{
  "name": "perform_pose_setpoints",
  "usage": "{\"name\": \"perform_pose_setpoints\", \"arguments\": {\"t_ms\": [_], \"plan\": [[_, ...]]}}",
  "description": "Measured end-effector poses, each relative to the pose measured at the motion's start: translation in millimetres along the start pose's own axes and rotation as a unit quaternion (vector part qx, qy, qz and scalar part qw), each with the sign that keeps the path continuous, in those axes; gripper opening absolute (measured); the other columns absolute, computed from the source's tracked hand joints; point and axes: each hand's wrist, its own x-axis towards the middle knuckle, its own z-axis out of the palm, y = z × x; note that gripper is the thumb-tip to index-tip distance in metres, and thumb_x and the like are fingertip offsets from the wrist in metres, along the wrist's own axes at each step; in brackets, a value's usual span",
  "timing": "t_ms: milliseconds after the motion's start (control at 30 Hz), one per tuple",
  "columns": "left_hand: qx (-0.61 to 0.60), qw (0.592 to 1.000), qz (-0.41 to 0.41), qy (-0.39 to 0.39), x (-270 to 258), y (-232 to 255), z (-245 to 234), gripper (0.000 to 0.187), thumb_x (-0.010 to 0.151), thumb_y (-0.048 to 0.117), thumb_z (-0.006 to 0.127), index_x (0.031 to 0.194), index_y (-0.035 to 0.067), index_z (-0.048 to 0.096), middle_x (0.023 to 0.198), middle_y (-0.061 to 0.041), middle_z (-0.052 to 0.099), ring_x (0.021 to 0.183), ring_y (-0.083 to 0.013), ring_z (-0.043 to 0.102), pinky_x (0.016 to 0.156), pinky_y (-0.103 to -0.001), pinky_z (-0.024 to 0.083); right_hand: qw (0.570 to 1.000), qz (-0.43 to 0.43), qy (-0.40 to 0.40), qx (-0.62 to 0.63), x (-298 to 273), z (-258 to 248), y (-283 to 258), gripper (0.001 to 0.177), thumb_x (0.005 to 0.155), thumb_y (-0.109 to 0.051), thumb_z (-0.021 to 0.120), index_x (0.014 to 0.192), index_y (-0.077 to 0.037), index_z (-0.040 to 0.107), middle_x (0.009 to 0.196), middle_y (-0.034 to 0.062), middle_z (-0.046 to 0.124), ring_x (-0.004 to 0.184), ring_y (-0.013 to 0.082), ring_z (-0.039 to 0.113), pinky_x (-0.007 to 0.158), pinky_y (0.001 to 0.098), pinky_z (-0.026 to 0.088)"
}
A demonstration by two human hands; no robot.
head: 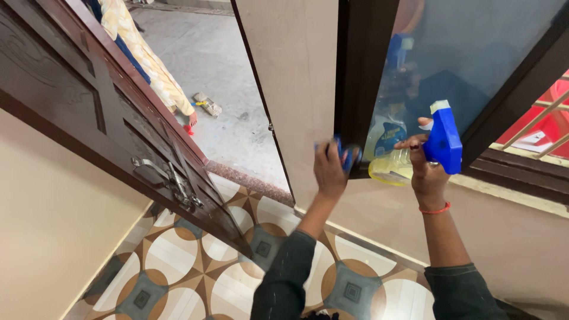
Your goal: The person sprays a cleaning solution onto a window and its frame, then wipes the surfaces with a cloth. They clean the metal grille, the window frame, and the glass pane in a repetitive manner.
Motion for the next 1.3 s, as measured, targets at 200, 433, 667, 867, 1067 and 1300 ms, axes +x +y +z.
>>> {"name": "perform_pose_setpoints", "arguments": {"t_ms": [200, 433, 667, 867, 1067, 1300], "plan": [[-0.010, 0.992, 0.036, 0.117, 169, 67, -19, 0.058, 0.101, 0.040, 0.072, 0.137, 0.002, 0.049, 0.130, -0.016, 0.050, 0.116, -0.0336, 0.060, 0.095, -0.039, 0.055, 1.000, -0.002, -0.007, 0.005, 4, 7, -5, 0.039, 0.105, -0.010, 0.068, 0.136, 0.010, 0.056, 0.130, 0.0126, 0.065, 0.093, 0.0192, 0.072, 0.088, 0.0399, 0.064], [0.039, 0.990, 0.022, 0.131, 149, 77, -6, 0.078, 0.096, 0.044, 0.074, 0.145, -0.003, 0.037, 0.134, -0.022, 0.045, 0.119, -0.0413, 0.055, 0.101, -0.048, 0.054, 1.000, 0.006, 0.001, 0.012, 4, 6, -3, 0.037, 0.104, -0.007, 0.066, 0.135, 0.011, 0.056, 0.125, 0.0122, 0.067, 0.092, 0.0192, 0.072, 0.089, 0.0389, 0.064], [0.039, 0.999, -0.028, -0.008, -18, 9, 24, 0.075, 0.094, 0.040, 0.073, 0.141, -0.007, 0.038, 0.133, -0.027, 0.049, 0.114, -0.0474, 0.056, 0.095, -0.052, 0.051, 0.999, 0.012, -0.009, 0.043, 11, 11, -1, 0.038, 0.104, -0.006, 0.069, 0.136, 0.008, 0.056, 0.119, 0.0093, 0.066, 0.092, 0.0149, 0.069, 0.089, 0.0409, 0.064], [0.010, 0.981, -0.115, -0.155, -71, -16, 12, 0.055, 0.098, 0.032, 0.072, 0.136, -0.003, 0.052, 0.127, -0.025, 0.056, 0.107, -0.0441, 0.061, 0.087, -0.050, 0.054, 0.998, 0.021, -0.019, 0.062, 11, 16, 6, 0.037, 0.103, -0.006, 0.070, 0.136, 0.008, 0.058, 0.121, 0.0089, 0.067, 0.092, 0.0142, 0.066, 0.090, 0.0420, 0.064], [-0.024, 1.000, 0.011, 0.005, 78, 29, -14, 0.058, 0.098, 0.036, 0.072, 0.136, -0.003, 0.050, 0.126, -0.023, 0.053, 0.110, -0.0405, 0.060, 0.090, -0.047, 0.054, 0.999, -0.003, -0.009, 0.052, 7, 8, 3, 0.040, 0.106, -0.011, 0.069, 0.139, 0.006, 0.055, 0.110, 0.0070, 0.066, 0.090, 0.0158, 0.070, 0.091, 0.0410, 0.064], [0.010, 0.995, 0.013, 0.102, 179, 83, -12, 0.070, 0.099, 0.040, 0.071, 0.146, 0.001, 0.038, 0.135, -0.020, 0.048, 0.123, -0.0384, 0.055, 0.101, -0.045, 0.052, 1.000, -0.013, 0.013, 0.021, -2, 8, 2, 0.031, 0.106, -0.015, 0.069, 0.125, 0.007, 0.058, 0.132, 0.0117, 0.063, 0.095, 0.0211, 0.072, 0.089, 0.0399, 0.063]]}}
